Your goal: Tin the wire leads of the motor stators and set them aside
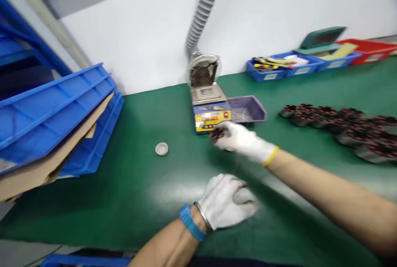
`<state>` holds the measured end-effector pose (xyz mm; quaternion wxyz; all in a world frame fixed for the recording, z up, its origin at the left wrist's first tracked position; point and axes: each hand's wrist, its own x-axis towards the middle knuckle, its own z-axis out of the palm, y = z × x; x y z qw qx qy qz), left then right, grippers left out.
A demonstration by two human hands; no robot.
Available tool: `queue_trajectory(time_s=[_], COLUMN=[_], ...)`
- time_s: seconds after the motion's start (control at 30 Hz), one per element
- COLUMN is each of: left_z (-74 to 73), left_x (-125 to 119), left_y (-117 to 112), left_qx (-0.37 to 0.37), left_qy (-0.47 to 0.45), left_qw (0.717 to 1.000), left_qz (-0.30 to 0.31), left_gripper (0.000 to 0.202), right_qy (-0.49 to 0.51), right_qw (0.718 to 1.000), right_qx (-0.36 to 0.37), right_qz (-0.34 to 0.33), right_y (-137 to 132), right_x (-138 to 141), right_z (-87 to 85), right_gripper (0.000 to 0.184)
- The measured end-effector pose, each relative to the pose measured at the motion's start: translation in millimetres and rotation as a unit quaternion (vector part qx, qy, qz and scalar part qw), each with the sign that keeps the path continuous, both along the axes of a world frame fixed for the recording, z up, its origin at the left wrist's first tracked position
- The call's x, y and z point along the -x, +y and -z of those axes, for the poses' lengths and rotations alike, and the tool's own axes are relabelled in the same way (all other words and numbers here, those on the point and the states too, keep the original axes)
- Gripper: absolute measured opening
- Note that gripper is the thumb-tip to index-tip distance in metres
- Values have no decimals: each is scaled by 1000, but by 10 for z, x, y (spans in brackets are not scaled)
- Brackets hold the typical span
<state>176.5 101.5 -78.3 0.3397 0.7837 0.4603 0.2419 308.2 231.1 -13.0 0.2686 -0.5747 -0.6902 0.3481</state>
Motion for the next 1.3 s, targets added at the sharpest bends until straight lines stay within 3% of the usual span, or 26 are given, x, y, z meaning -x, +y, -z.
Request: queue_trajectory(time_s=[0.13, 0.2, 0.27, 0.33, 0.4, 0.47, 0.53, 0.6, 0.7, 0.97, 1.07, 1.13, 1.2, 1.27, 1.3], left_z=[-24, -31, -21, 12, 59, 98, 112, 100, 66, -9, -66, -98, -109, -92, -77], left_x=[-15, -22, -29, -29, -25, -20, -18, -18, -12, -3, -53, -110, -173, -220, -235], left_y=[-47, -44, -38, -29, -12, 13, 40, 58, 66, 21, -52, -103, -142, -162, -163], left_qx=[-78, -102, -119, -139, -155, -154, -135, -112, -81, -30, 74, 221, 381, 466, 477], left_qy=[45, 63, 71, 77, 84, 92, 95, 80, 25, -80, -201, -301, -388, -450, -471], left_qw=[995, 992, 990, 987, 984, 983, 982, 980, 979, 977, 954, 907, 827, 755, 734], left_qz=[35, 33, 32, 20, -5, -36, -88, -145, -187, -194, -211, -196, -141, -104, -106], left_gripper=[44, 38, 36, 38, 41, 41, 40, 39, 38, 35, 38, 53, 69, 69, 64], right_qy=[-41, -59, -81, -113, -153, -203, -283, -325, -364, -382, -358, -283, -158, -91, -67], right_qw=[996, 992, 988, 984, 970, 934, 873, 849, 844, 849, 867, 899, 929, 939, 937], right_qx=[-39, -74, -106, -137, -164, -171, -127, -81, -52, -83, -139, -232, -323, -327, -322], right_qz=[-66, -82, -71, -14, 93, 238, 376, 410, 390, 356, 317, 240, 88, -61, -120], right_y=[-329, -345, -352, -388, -438, -482, -528, -584, -660, -673, -822, -1016, -1248, -1434, -1479], right_x=[261, 285, 141, -202, -719, -1317, -1859, -2237, -2464, -2552, -2313, -1924, -1424, -974, -824], right_z=[392, 453, 447, 404, 353, 322, 332, 383, 473, 433, 467, 513, 536, 517, 496], right_gripper=[57, 60, 73, 85, 81, 73, 66, 50, 39, 38, 29, 22, 14, 10, 14])
